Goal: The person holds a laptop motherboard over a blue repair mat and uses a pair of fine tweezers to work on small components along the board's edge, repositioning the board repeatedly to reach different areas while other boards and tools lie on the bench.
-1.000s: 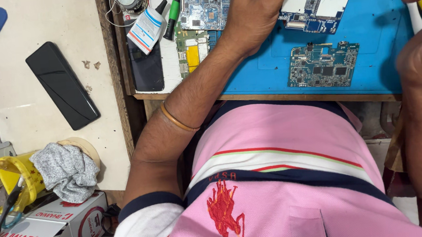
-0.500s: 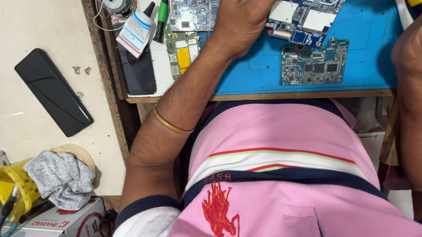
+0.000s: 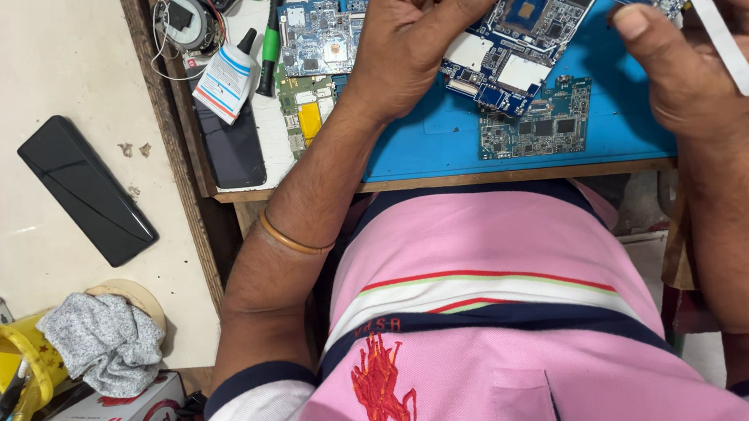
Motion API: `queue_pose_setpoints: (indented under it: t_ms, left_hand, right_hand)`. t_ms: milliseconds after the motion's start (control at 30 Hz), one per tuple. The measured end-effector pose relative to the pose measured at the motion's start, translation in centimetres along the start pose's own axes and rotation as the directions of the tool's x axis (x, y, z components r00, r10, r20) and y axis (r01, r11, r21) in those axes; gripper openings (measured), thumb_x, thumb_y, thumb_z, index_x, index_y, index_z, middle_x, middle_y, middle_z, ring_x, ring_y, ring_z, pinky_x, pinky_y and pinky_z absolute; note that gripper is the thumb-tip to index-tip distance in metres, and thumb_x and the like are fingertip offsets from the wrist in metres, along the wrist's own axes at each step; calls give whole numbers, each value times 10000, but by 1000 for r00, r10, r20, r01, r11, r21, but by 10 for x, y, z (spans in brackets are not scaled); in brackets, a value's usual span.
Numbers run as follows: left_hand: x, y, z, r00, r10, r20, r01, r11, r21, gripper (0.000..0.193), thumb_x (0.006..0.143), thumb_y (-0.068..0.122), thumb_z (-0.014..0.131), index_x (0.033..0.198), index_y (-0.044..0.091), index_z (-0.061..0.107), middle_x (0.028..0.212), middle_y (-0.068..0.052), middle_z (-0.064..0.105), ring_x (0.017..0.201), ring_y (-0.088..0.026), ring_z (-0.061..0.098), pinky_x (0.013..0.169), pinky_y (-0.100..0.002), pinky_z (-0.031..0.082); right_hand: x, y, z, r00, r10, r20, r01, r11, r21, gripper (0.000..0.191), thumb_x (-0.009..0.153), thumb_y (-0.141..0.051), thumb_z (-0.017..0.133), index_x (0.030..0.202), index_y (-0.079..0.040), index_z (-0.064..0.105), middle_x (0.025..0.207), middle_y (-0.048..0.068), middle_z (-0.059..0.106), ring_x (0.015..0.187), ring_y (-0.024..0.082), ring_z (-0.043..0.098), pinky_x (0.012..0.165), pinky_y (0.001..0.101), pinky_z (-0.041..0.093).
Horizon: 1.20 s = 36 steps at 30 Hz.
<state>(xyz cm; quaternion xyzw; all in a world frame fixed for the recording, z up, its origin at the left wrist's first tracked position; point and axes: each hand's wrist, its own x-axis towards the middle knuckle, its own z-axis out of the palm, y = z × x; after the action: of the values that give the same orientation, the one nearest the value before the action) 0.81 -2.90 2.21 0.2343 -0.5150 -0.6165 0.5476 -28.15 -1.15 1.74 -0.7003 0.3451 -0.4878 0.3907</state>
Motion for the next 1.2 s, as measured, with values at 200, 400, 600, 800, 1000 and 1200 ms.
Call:
queue_pose_setpoints:
  t_ms: [200, 400, 600, 800, 1000, 1200]
  left_hand:
    - [-1, -1, -3, 1000, 13, -4, -13, 1000, 19, 335, 1131, 184, 690, 840, 69, 569, 634, 48, 491, 554, -18, 468, 506, -219, 373]
    - [0, 2, -15, 996, 58, 62, -69, 978, 196, 308, 1120, 171, 719, 886, 94, 535, 653, 39, 521, 558, -1, 483, 499, -191, 358]
    - [-9, 21, -32, 980, -59, 188, -25, 909, 416, 557, 926, 226, 983, 1333, 74, 635, 1037, 13, 719, 677, -19, 593, 524, -158, 434]
    - [-7, 22, -34, 944, 42, 327, -242, 762, 600, 1271, 631, 460, 1125, 1575, 234, 303, 1116, 30, 692, 782, -68, 609, 670, -223, 554]
    - [-7, 27, -29, 941, 86, 327, -309, 610, 729, 1332, 570, 595, 1096, 1584, 301, 283, 1093, -4, 674, 803, -121, 662, 701, -262, 605]
    - [-4, 22, -22, 929, 154, 338, -365, 538, 759, 1384, 555, 717, 1052, 1646, 332, 294, 1150, -32, 701, 790, -132, 727, 702, -265, 647]
  right_hand:
    - [10, -1, -5, 998, -33, 60, 43, 983, -180, 307, 1051, -76, 786, 1311, 42, 674, 1140, 141, 719, 937, 154, 696, 840, 237, 570]
    - [6, -4, -3, 981, -177, 83, 195, 918, -345, 296, 1073, -44, 820, 1293, 85, 668, 1183, 192, 696, 974, 197, 661, 842, 263, 548]
    - [-2, 8, -6, 982, -163, 93, 183, 945, -273, 303, 1102, -50, 823, 1319, 79, 656, 1218, 162, 680, 990, 149, 655, 859, 235, 568]
    - [-5, 16, -14, 995, -102, 18, 101, 912, -398, 341, 1066, -98, 865, 1318, 72, 711, 1159, 146, 643, 903, 163, 611, 774, 245, 504]
    - [-3, 15, -22, 987, -135, 91, 160, 894, -419, 326, 1076, -108, 824, 1322, 56, 687, 1190, 153, 621, 973, 171, 641, 831, 239, 537]
    - [0, 10, -26, 989, -61, 132, 102, 939, -328, 286, 1150, -103, 752, 1366, 28, 617, 1297, 152, 631, 1160, 186, 677, 1008, 254, 597]
